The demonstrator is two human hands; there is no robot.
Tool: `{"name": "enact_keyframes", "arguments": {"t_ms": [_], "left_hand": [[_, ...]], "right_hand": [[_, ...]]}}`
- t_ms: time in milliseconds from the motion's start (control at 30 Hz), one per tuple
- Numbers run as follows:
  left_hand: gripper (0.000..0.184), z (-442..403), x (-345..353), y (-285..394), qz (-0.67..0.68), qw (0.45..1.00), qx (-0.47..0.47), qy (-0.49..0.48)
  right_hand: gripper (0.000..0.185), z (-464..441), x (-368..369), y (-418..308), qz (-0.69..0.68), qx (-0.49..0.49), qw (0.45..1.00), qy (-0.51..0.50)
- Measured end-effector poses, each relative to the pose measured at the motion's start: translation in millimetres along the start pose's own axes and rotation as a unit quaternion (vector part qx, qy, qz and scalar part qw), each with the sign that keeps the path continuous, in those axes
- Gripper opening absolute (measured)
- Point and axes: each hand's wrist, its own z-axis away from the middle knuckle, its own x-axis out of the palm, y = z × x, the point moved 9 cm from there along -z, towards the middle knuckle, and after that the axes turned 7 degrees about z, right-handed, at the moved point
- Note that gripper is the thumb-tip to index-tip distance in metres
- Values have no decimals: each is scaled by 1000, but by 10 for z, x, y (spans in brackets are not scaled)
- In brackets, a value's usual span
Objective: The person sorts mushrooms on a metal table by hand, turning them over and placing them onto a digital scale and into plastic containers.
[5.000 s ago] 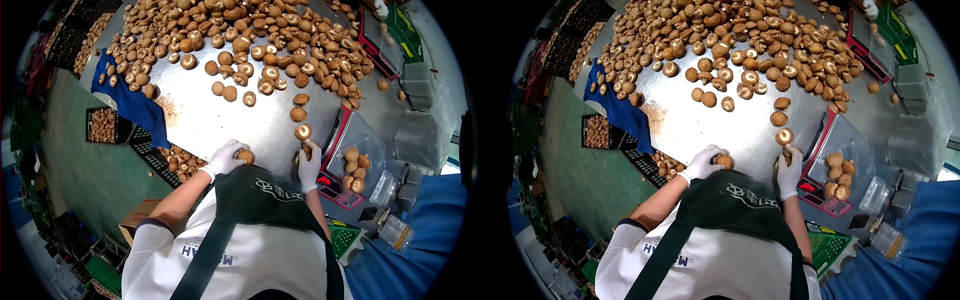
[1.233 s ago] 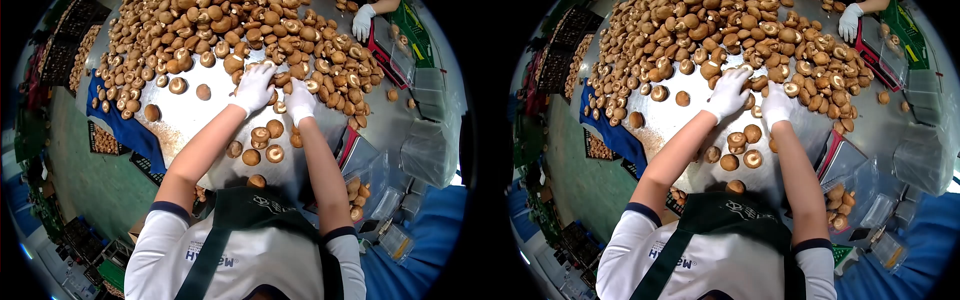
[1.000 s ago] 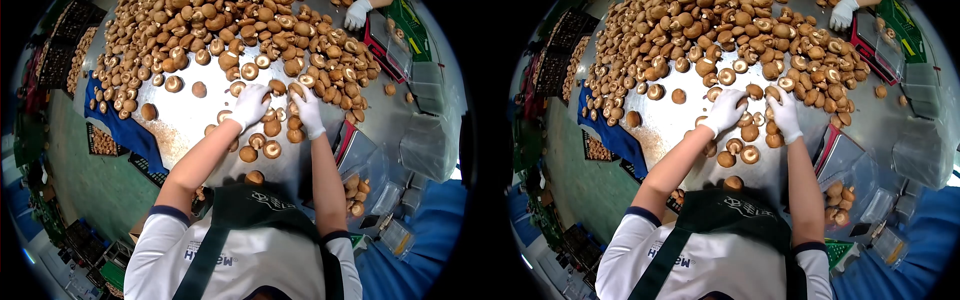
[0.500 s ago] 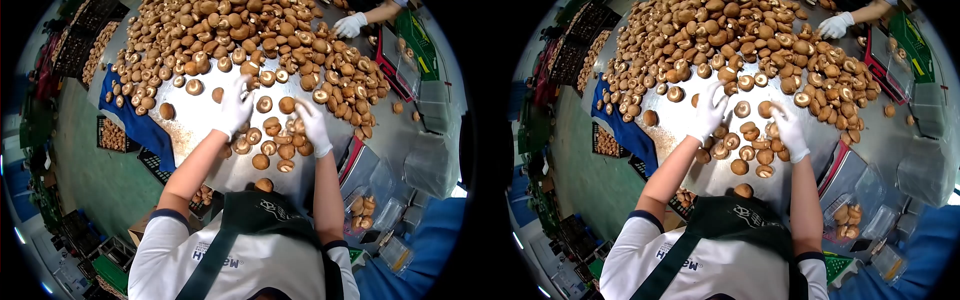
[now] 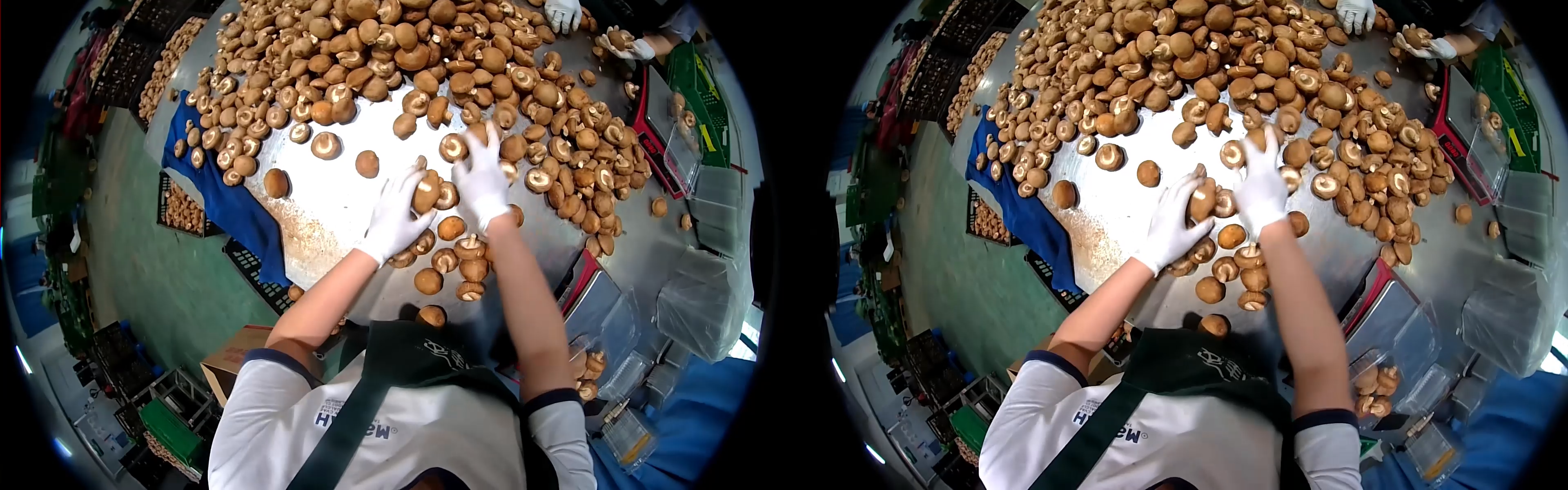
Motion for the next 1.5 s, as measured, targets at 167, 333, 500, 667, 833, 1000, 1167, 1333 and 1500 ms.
{"name": "enact_keyframes", "arguments": {"t_ms": [167,333,500,667,833,1000,1167,1333,1500], "left_hand": [[65,421,-188,11,-38,997,6,-66],[37,178,-464,-325,115,992,-47,18],[33,-772,-762,-141,110,986,14,125],[40,-1473,-142,-13,10,994,112,2],[39,-1197,391,144,-8,985,156,-70],[44,-829,113,-83,184,983,18,-17],[42,-551,-294,-131,146,989,0,9],[56,-541,-45,-70,-152,980,92,-90],[44,-673,158,47,-156,974,67,-149]], "right_hand": [[36,687,151,171,-146,57,986,-52],[23,779,186,492,-219,131,961,-106],[20,-44,-361,300,-272,90,958,34],[21,-389,-159,169,-137,66,981,-118],[18,353,384,242,-128,76,985,-82],[13,811,559,478,-258,92,962,-15],[15,1061,512,501,-273,113,955,-36],[16,1233,412,346,-282,121,950,-55],[24,1366,422,479,-293,112,949,-28]]}}
